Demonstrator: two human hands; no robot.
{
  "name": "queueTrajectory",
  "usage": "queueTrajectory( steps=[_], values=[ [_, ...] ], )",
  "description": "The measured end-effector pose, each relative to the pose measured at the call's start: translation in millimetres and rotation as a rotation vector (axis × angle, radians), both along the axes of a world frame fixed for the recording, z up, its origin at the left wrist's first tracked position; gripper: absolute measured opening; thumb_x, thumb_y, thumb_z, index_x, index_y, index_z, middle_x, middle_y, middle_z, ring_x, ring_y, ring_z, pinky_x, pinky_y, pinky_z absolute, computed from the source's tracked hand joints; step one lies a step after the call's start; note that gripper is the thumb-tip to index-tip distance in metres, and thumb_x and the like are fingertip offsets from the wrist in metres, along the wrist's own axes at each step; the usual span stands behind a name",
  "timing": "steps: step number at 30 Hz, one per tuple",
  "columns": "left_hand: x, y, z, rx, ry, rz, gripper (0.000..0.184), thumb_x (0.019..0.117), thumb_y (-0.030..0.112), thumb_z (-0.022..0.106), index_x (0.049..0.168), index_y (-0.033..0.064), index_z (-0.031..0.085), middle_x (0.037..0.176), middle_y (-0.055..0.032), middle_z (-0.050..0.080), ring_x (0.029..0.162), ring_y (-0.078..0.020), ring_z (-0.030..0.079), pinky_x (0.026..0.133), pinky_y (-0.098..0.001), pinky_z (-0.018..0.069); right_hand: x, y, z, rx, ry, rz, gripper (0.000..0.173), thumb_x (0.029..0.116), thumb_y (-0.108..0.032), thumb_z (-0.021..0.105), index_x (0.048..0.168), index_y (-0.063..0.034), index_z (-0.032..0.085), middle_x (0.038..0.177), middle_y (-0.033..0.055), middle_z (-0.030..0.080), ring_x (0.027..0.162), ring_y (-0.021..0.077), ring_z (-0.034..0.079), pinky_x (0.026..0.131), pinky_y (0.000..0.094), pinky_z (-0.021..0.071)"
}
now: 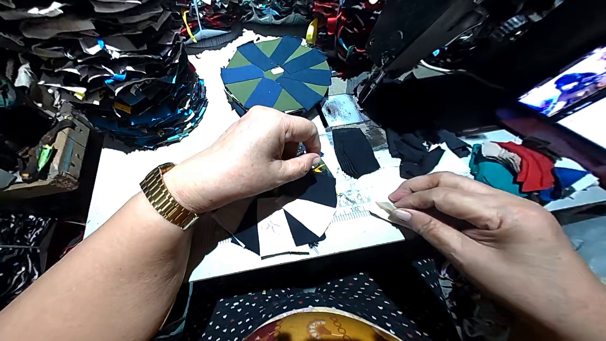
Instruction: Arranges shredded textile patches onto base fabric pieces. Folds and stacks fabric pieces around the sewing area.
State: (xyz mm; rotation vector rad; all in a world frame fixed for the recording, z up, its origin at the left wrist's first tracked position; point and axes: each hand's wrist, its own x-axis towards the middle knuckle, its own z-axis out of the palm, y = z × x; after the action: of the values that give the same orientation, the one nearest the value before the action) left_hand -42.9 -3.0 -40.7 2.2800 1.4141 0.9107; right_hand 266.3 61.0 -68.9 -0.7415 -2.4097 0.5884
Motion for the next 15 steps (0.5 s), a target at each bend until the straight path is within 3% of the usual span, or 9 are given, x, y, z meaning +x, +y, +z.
queueTrajectory(
  steps=[4,8,11,15],
  values=[
    [3,0,0,0.005,-0.086,-0.008,0.011,0.0980,0.014,0.067,0.098,0.0053,0.074,0.072,0.0038,0.065,0.061,0.0027,0.055,0.056,-0.0136,0.0467,1,8,3,-0.060,0.055,-0.117,0.013,0.0984,-0.022,0.060,0.102,-0.0154,0.070,0.090,-0.0080,0.068,0.073,-0.0020,0.064,0.063,0.0148,0.0555],
    [7,0,0,-0.021,-0.241,0.001,0.011,0.0981,0.009,0.066,0.105,0.0019,0.071,0.082,0.0008,0.069,0.071,-0.0003,0.064,0.065,-0.0158,0.0554,4,30,7,-0.028,0.197,-0.157,0.022,0.0993,-0.022,0.064,0.119,-0.0107,0.066,0.101,-0.0055,0.068,0.085,-0.0002,0.066,0.077,0.0185,0.0571],
    [11,-1,4,-0.160,-0.450,-0.040,0.018,0.1004,0.005,0.063,0.115,-0.0035,0.068,0.095,-0.0065,0.073,0.084,-0.0092,0.072,0.077,-0.0240,0.0625,-10,32,16,-0.020,0.315,-0.153,0.028,0.0978,-0.020,0.067,0.124,-0.0099,0.063,0.101,-0.0059,0.067,0.083,0.0017,0.067,0.074,0.0192,0.0582],
    [21,-6,12,-0.467,-0.653,-0.071,0.030,0.1073,0.014,0.053,0.128,-0.0043,0.063,0.114,-0.0119,0.072,0.101,-0.0153,0.073,0.088,-0.0292,0.0618,-49,5,30,0.005,0.342,-0.069,0.029,0.0980,-0.016,0.066,0.125,-0.0057,0.060,0.103,-0.0027,0.068,0.084,0.0043,0.068,0.075,0.0220,0.0604]
  ],
)
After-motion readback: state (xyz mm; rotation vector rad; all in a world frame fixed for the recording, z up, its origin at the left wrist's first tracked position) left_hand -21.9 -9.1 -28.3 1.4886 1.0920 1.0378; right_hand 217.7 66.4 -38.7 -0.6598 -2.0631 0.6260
